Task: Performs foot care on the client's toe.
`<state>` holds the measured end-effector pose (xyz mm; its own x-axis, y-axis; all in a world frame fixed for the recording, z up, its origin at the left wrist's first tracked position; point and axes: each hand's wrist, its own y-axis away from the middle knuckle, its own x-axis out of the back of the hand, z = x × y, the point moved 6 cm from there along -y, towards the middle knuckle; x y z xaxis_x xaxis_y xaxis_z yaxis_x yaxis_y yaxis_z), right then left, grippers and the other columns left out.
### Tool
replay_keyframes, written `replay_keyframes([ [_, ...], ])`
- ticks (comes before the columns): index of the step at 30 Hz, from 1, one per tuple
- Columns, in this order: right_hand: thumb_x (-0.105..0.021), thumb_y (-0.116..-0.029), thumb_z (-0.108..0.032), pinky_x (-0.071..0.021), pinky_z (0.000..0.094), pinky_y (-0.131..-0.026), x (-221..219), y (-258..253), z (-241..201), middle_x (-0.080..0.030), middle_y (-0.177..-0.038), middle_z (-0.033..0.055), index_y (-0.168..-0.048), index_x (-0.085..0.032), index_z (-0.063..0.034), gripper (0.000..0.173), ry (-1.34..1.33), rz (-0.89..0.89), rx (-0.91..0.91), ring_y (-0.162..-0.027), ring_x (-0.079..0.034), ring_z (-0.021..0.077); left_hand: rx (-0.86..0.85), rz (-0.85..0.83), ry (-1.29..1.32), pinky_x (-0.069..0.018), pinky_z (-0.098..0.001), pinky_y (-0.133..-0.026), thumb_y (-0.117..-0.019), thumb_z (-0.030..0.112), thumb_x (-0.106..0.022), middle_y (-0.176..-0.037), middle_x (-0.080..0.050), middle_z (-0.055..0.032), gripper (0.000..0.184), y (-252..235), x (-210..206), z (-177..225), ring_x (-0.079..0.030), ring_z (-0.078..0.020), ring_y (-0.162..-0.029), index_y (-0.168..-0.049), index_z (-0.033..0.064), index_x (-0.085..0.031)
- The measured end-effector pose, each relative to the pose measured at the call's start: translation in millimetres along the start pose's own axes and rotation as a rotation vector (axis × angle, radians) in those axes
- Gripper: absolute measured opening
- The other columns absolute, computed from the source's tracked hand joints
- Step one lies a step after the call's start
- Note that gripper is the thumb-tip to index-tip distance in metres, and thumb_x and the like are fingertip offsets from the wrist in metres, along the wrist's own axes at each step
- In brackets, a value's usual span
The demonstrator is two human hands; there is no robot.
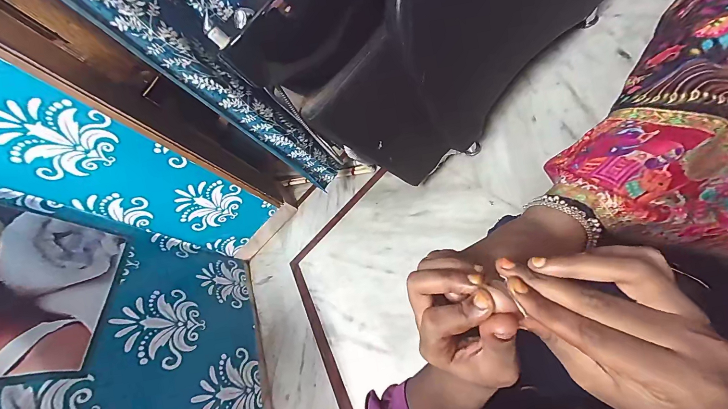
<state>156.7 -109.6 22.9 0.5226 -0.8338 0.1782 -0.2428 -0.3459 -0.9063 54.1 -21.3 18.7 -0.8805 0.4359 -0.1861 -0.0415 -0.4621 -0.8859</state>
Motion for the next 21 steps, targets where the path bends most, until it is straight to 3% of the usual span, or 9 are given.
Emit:
replay_keyframes([
  [4, -0.057, -0.1046, -0.013, -0.0409, 0.0222, -0.106, -10.8, -5.1, -4.0, -0.072, -0.125, 0.0023, -0.121, -0.069, -0.0079, 0.021, 0.015, -0.077, 0.0, -0.122, -0.059, 0.0117, -0.013, -0.009, 0.005, -0.0491, -0.0188, -0.092, -0.1002, 0.028, -0.065, -0.105, -0.06, 0.0087, 0.01, -0.3, 1.5, 0.3, -0.059, -0.0019, -0.102, -0.103, 0.0186, -0.068],
  [10, -0.065, -0.1006, -0.019, -0.036, 0.0285, -0.096, 3.8, -1.6, -3.3, -0.075, -0.112, -0.0045, -0.109, -0.073, -0.0132, 0.013, 0.11, 0.004, 0.061, -0.107, -0.06, 0.0104, -0.009, -0.017, -0.036, -0.0512, -0.0191, -0.089, -0.1003, 0.032, -0.065, -0.105, -0.062, 0.0089, 0.013, -2.6, 1.1, 0.0, -0.061, -0.0025, -0.101, -0.103, 0.0196, -0.069],
  [14, -0.062, -0.1015, -0.014, -0.0371, 0.029, -0.095, 0.8, -8.0, -8.4, -0.074, -0.117, -0.0005, -0.113, -0.072, -0.0105, 0.016, 0.166, -0.05, 0.061, -0.11, -0.06, 0.014, 0.005, -0.003, -0.032, -0.0513, -0.0197, -0.09, -0.0995, 0.029, -0.066, -0.105, -0.062, 0.0079, 0.012, -2.4, 1.0, -0.8, -0.061, -0.0033, -0.101, -0.106, 0.0188, -0.069],
  [17, -0.054, -0.1048, -0.011, -0.041, 0.0239, -0.098, -5.6, -13.0, -9.9, -0.073, -0.123, 0.0028, -0.121, -0.069, -0.0091, 0.022, 0.101, -0.133, 0.022, -0.113, -0.06, 0.0138, 0.004, -0.032, -0.021, -0.0497, -0.0198, -0.094, -0.0987, 0.027, -0.067, -0.107, -0.061, 0.0082, 0.014, -0.9, 0.6, 3.4, -0.06, -0.0029, -0.105, -0.109, 0.0175, -0.069],
  [19, -0.053, -0.1049, -0.011, -0.0444, 0.0224, -0.098, -6.3, -14.1, -9.8, -0.073, -0.12, 0.0029, -0.121, -0.07, -0.0096, 0.023, 0.027, -0.156, 0.023, -0.109, -0.063, 0.0131, 0.001, -0.025, -0.01, -0.0485, -0.0206, -0.095, -0.0984, 0.027, -0.067, -0.107, -0.062, 0.0086, 0.013, 0.8, 0.5, 6.4, -0.06, -0.0029, -0.106, -0.107, 0.0174, -0.069],
  [21, -0.059, -0.1032, -0.015, -0.0412, 0.0263, -0.094, -0.3, -14.2, -7.3, -0.075, -0.115, 0.0001, -0.114, -0.072, -0.012, 0.017, 0.022, -0.122, 0.046, -0.103, -0.062, 0.0127, 0.002, -0.024, 0.003, -0.0497, -0.0221, -0.096, -0.0984, 0.026, -0.067, -0.107, -0.063, 0.0076, 0.012, 1.2, 1.9, 5.6, -0.061, -0.0047, -0.106, -0.106, 0.0172, -0.069],
])
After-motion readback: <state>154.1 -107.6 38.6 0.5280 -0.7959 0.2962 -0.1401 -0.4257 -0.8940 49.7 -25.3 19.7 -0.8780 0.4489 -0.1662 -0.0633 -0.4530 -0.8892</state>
